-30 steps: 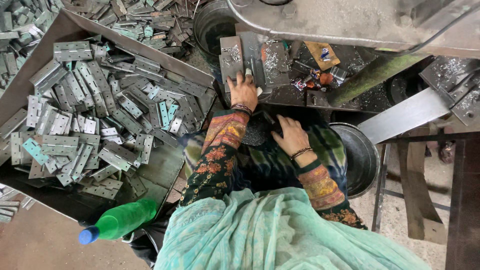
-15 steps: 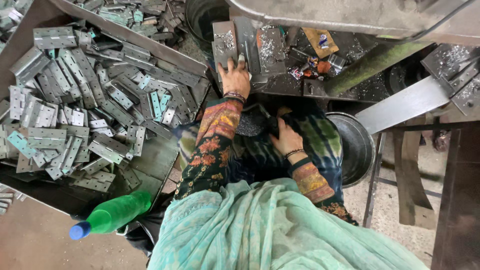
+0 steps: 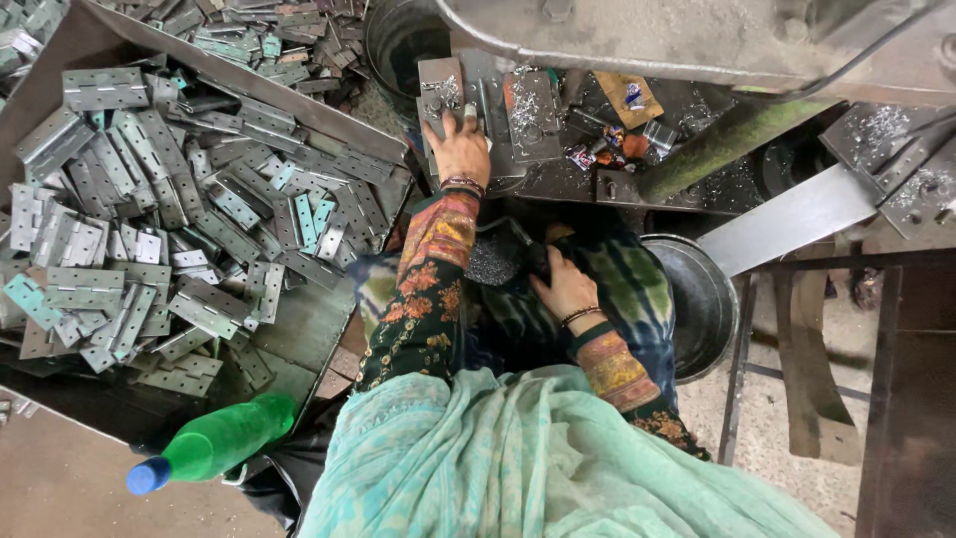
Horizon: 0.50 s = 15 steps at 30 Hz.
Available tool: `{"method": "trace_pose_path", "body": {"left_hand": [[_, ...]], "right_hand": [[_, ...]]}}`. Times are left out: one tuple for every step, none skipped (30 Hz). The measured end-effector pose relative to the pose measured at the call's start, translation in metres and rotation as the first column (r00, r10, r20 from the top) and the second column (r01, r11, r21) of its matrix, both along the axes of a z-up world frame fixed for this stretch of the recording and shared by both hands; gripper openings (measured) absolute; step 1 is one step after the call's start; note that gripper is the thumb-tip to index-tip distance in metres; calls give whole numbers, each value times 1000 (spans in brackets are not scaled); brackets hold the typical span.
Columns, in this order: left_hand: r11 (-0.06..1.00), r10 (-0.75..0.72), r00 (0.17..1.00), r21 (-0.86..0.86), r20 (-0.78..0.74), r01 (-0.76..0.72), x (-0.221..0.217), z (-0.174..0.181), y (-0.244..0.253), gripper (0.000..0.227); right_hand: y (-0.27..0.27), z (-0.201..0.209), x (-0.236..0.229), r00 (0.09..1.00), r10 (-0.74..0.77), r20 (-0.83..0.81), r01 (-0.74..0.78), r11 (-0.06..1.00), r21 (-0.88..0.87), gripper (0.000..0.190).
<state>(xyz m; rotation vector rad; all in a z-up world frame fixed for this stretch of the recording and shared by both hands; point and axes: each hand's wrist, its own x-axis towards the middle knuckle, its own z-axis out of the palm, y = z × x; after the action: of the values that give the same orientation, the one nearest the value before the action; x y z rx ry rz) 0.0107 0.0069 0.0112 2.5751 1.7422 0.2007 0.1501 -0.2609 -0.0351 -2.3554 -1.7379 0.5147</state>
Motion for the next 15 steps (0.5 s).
{"method": "trace_pose_path", "body": {"left_hand": [[1000, 4, 1000, -18, -1, -4, -1, 1, 6, 35], [1000, 7, 1000, -29, -2, -7, 0, 1, 11, 34], [999, 18, 1000, -39, -3, -18, 1, 1, 13, 36], [999, 29, 1000, -41, -5, -29, 2, 3, 19, 37], [998, 40, 999, -43, -6, -41, 3, 4, 22, 39], [999, 34, 999, -27, -8, -35, 3, 2, 21, 40], [1000, 28, 1000, -12, -10, -28, 4, 0, 19, 40], [1000, 28, 1000, 5, -13, -28, 4, -1, 17, 41], [1000, 23, 999, -8, -22, -23, 4, -1, 15, 41], [999, 12, 999, -29, -42, -13, 3, -3, 8, 42], [999, 1, 998, -50, -62, -5, 1, -4, 1, 43], [998, -18, 997, -66, -72, 13, 4, -5, -6, 43], [996, -38, 996, -82, -82, 31, 7, -6, -13, 43], [995, -53, 995, -90, -90, 45, 7, -3, -12, 43], [995, -46, 994, -92, -95, 38, 6, 2, -7, 42]], "right_hand": [[1, 3, 2, 1000, 2, 20, -1, 1000, -22, 69], [3, 2, 2, 999, 3, 39, -1, 999, -38, 67], [3, 0, 2, 998, 4, 58, -1, 999, -54, 65], [4, -4, -1, 999, -11, 48, 12, 1000, -21, 67], [2, -10, -6, 999, -26, 37, 26, 1000, 12, 69], [-2, -19, -11, 999, -37, 24, 36, 999, 39, 70], [-4, -27, -12, 999, -38, 17, 36, 996, 78, 71], [-5, -34, -13, 999, -33, 9, 31, 993, 117, 71], [-4, -37, -12, 1000, -27, 1, 26, 987, 156, 71], [-6, -39, -15, 999, -26, -20, 29, 989, 144, 70], [-5, -37, -16, 999, -26, -42, 31, 991, 131, 69], [-5, -32, -11, 998, -27, -53, 34, 992, 119, 68], [-7, -24, -8, 999, -31, -44, 34, 998, 54, 71], [-2, -12, -6, 999, -30, -34, 30, 1000, -3, 73], [4, 1, -4, 999, -29, -23, 27, 998, -60, 76]]}}
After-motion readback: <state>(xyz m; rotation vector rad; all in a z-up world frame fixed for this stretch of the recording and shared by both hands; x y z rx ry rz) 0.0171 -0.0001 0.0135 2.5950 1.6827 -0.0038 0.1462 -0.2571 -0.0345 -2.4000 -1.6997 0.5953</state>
